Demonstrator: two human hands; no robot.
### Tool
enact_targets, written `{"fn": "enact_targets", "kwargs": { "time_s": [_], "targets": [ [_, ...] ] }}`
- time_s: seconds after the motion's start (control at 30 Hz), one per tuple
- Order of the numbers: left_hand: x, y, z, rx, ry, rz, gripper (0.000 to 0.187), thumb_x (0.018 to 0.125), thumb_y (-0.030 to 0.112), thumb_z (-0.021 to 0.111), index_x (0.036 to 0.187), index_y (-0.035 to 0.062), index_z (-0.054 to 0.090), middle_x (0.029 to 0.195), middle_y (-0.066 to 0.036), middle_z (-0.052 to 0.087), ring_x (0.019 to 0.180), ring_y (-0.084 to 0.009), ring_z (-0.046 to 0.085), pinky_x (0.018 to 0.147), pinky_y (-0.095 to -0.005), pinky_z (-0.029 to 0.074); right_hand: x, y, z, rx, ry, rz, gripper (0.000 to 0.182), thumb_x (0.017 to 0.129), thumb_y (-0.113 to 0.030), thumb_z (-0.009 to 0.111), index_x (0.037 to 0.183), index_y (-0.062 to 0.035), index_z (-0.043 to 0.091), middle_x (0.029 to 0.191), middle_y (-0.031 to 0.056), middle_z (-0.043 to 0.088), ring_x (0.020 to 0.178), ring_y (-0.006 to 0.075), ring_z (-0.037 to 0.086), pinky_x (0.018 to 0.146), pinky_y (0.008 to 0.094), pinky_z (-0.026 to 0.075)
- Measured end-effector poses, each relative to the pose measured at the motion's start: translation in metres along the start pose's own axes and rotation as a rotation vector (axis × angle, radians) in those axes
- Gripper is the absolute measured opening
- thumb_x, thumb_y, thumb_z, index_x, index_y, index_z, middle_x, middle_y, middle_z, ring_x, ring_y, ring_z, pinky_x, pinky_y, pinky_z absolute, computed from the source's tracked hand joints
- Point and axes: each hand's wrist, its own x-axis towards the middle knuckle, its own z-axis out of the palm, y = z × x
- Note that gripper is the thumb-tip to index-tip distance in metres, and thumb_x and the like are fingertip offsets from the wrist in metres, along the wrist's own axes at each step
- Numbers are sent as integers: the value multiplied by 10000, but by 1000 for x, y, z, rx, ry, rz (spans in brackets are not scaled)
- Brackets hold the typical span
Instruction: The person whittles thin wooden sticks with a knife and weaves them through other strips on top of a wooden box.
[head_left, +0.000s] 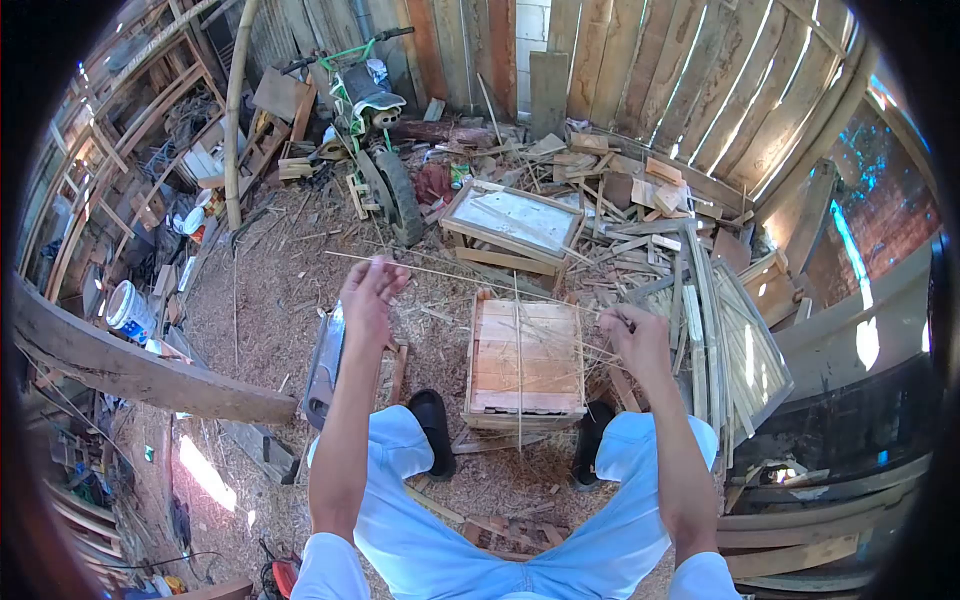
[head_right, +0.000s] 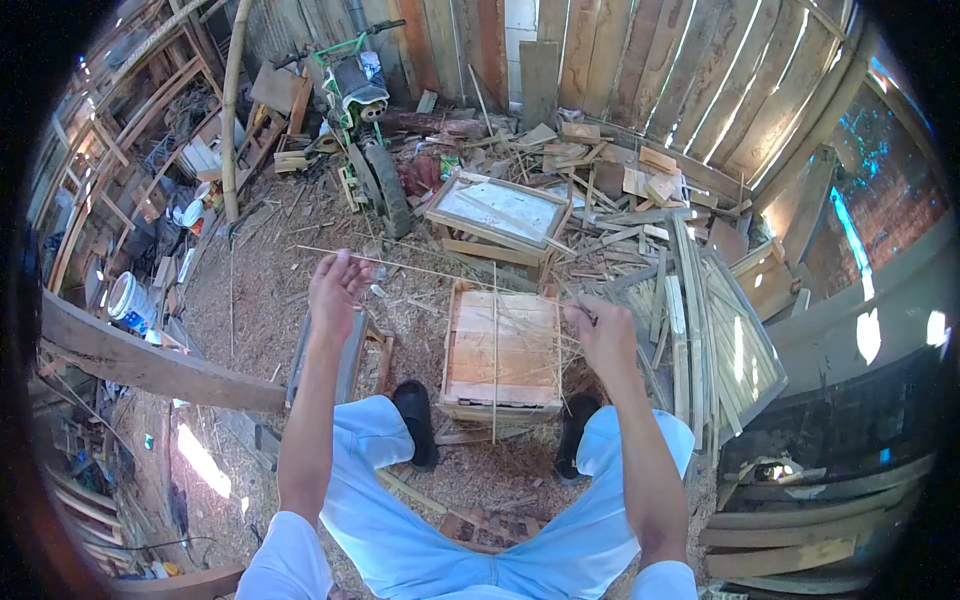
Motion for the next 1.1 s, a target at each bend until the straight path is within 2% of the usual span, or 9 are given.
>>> {"fn": "enact_targets", "kwargs": {
  "time_s": [0.17, 0.23, 0.27, 0.33, 0.5, 0.57, 0.63, 0.87, 1.1],
  "targets": [
    [15, 2, -29, 135, 183, 132, 276, 863, 91, 635, 1088, -23, 526, 997, -126, 610, 854, -200, 616, 784, -312, 512, 3, 2, -6, 76, -22, -11, 118, 789, -132, 665, 872, -57, 703, 735, 159, 659, 648, 321, 626, 606, 361, 472],
    [8, 6, -17, 1034, 677, 831, 394, 815, 103, 672, 1162, -7, 522, 1040, -129, 604, 1011, -278, 565, 970, -426, 382, 2, 2, -7, 25, -6, -105, 117, 788, -133, 667, 873, -63, 703, 721, 163, 649, 634, 315, 620, 602, 361, 470],
    [4, 9, -12, 1031, 675, 833, 394, 815, 103, 672, 1162, -7, 522, 1040, -129, 604, 1011, -278, 565, 970, -426, 382, 3, 3, -6, 24, -2, -106, 117, 788, -133, 667, 873, -63, 703, 721, 163, 649, 634, 315, 620, 602, 361, 470],
    [-22, 24, 21, 1348, 92, 1083, 459, 768, 135, 700, 1192, 59, 540, 1070, -105, 607, 1121, -308, 506, 1058, -479, 241, 4, 3, -5, -62, -26, -135, 126, 799, -109, 661, 892, -36, 704, 716, 120, 677, 622, 219, 633, 606, 303, 470],
    [-55, -16, 50, 1308, -594, 954, 238, 787, 126, 677, 1020, 88, 645, 998, -85, 642, 951, -268, 599, 888, -413, 421, 5, -3, 0, -21, -11, -112, 123, 779, -156, 681, 863, -69, 705, 742, 160, 650, 672, 311, 632, 632, 354, 480],
    [-67, -19, 56, 1213, -764, 362, 141, 813, 135, 651, 926, 52, 664, 865, -116, 652, 738, -276, 631, 685, -379, 492, 8, 2, 0, -16, 29, -143, 124, 780, -155, 680, 867, -69, 705, 744, 157, 652, 672, 306, 636, 633, 349, 481],
    [-65, -26, 54, 1178, -760, 592, 136, 849, 170, 620, 869, 43, 663, 792, -122, 656, 679, -305, 633, 589, -371, 495, 13, 5, -3, 28, 22, 15, 132, 779, -149, 677, 893, -91, 713, 762, 146, 665, 660, 284, 641, 642, 335, 483],
    [-69, -21, 58, 1094, -554, 387, 177, 861, 172, 621, 944, 23, 666, 801, -150, 661, 641, -277, 615, 594, -362, 475, 17, 5, -12, 138, 201, 134, 257, 951, -207, 510, 1085, -29, 639, 746, 25, 658, 569, 72, 512, 546, 235, 406],
    [-81, -36, 74, 939, -549, 302, 184, 871, 173, 628, 951, 12, 670, 713, -161, 644, 527, -226, 569, 518, -336, 433, -6, -12, 24, 827, -466, 240, 318, 982, -202, 467, 1252, -46, 533, 782, 19, 579, 520, 44, 369, 484, 188, 333]
  ]
}}
